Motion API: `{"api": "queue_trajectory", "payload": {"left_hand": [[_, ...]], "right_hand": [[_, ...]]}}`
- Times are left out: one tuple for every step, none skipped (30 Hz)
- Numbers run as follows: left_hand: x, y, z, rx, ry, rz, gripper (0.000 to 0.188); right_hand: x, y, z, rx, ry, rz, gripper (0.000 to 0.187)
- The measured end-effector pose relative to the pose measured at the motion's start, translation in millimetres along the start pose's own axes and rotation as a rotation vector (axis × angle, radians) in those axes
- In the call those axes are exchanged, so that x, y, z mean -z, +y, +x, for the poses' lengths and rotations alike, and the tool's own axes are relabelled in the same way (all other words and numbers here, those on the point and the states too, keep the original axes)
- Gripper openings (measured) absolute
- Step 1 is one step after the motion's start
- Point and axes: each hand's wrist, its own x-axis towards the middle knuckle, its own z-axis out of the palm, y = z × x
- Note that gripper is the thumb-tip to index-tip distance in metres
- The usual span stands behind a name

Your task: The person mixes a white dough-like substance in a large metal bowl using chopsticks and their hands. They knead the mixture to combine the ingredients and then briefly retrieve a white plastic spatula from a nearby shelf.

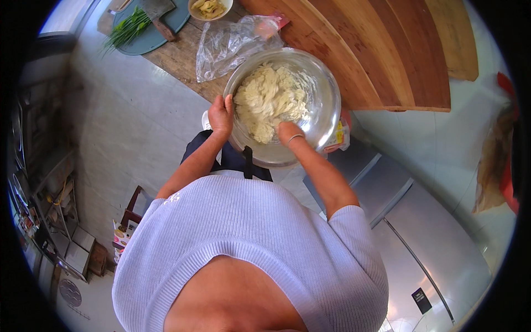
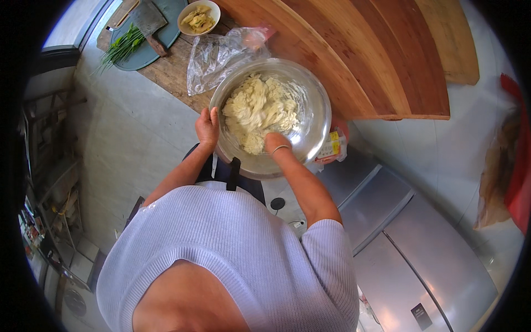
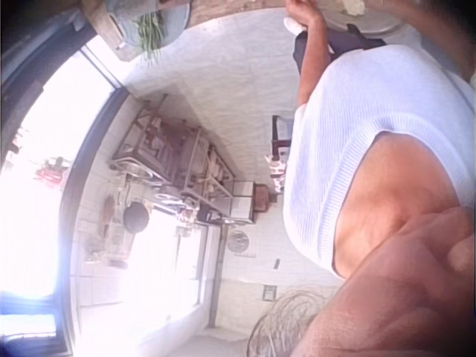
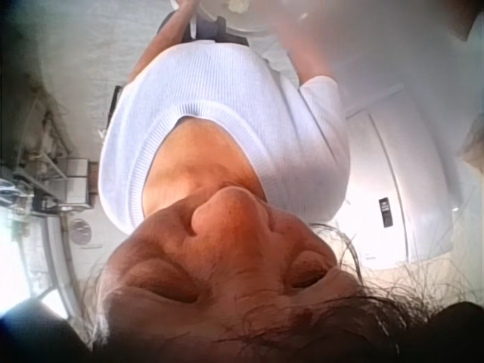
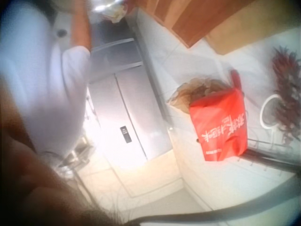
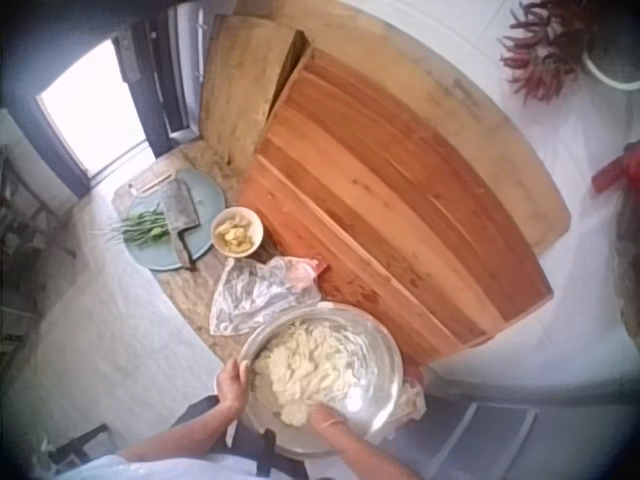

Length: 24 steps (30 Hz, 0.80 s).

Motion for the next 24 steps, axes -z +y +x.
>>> {"api": "queue_trajectory", "payload": {"left_hand": [[0,1,0,0.020,-0.015,-0.006,0.034],[0,2,0,0.019,-0.018,-0.006,0.034],[1,3,1,0.015,-0.026,-0.004,0.034],[2,3,2,0.012,-0.034,-0.003,0.034],[2,2,2,-0.004,-0.030,0.000,0.034],[3,1,3,-0.019,-0.026,0.004,0.034],[3,0,3,-0.034,-0.021,0.008,0.034],[3,0,3,-0.045,-0.014,0.011,0.034],[3,1,3,-0.057,-0.006,0.014,0.035],[3,1,3,-0.068,0.002,0.018,0.035],[4,-1,3,-0.059,-0.007,0.019,0.035],[4,0,3,-0.050,-0.016,0.014,0.035],[4,0,3,-0.041,-0.024,0.009,0.035],[4,0,5,-0.046,-0.022,0.006,0.035],[4,0,4,-0.045,-0.022,0.005,0.035],[4,-1,3,-0.045,-0.022,0.004,0.034],[2,-1,3,-0.049,-0.013,0.002,0.034],[2,-2,3,-0.052,-0.006,0.004,0.034],[2,-3,2,-0.055,0.001,0.006,0.034],[3,-3,2,-0.052,0.000,-0.004,0.034],[3,-2,2,-0.051,-0.002,-0.014,0.034],[3,-1,2,-0.051,-0.005,-0.024,0.034],[2,0,0,-0.044,-0.007,-0.030,0.035],[2,-1,0,-0.034,-0.008,-0.035,0.035]], "right_hand": [[-15,-3,-1,0.084,-0.037,-0.021,0.027],[-25,-7,0,0.139,-0.038,-0.006,0.028],[-33,-13,0,0.191,-0.039,0.013,0.029],[-37,-15,1,0.243,-0.040,0.032,0.030],[-33,-18,-1,0.238,-0.020,0.142,0.033],[-28,-19,-2,0.233,-0.001,0.253,0.036],[-23,-21,-3,0.228,0.017,0.363,0.040],[-23,-18,0,0.227,0.068,0.441,0.042],[-21,-13,7,0.226,0.120,0.519,0.044],[-18,-7,14,0.226,0.171,0.597,0.046],[-7,-2,19,0.206,0.215,0.533,0.047],[6,6,22,0.183,0.262,0.464,0.047],[11,17,23,0.180,0.310,0.430,0.046],[17,29,25,0.178,0.363,0.392,0.046],[24,43,28,0.190,0.406,0.243,0.044],[31,56,28,0.202,0.446,0.094,0.043],[37,67,25,0.084,0.463,0.150,0.040],[42,74,20,-0.033,0.475,0.209,0.039],[50,82,15,-0.146,0.404,0.127,0.038],[63,83,7,-0.261,0.331,0.049,0.037],[68,82,1,-0.376,0.258,-0.028,0.037],[61,82,-2,-0.372,0.236,-0.056,0.035],[49,85,-9,-0.373,0.215,-0.087,0.032],[34,89,-14,-0.372,0.191,-0.118,0.030]]}}
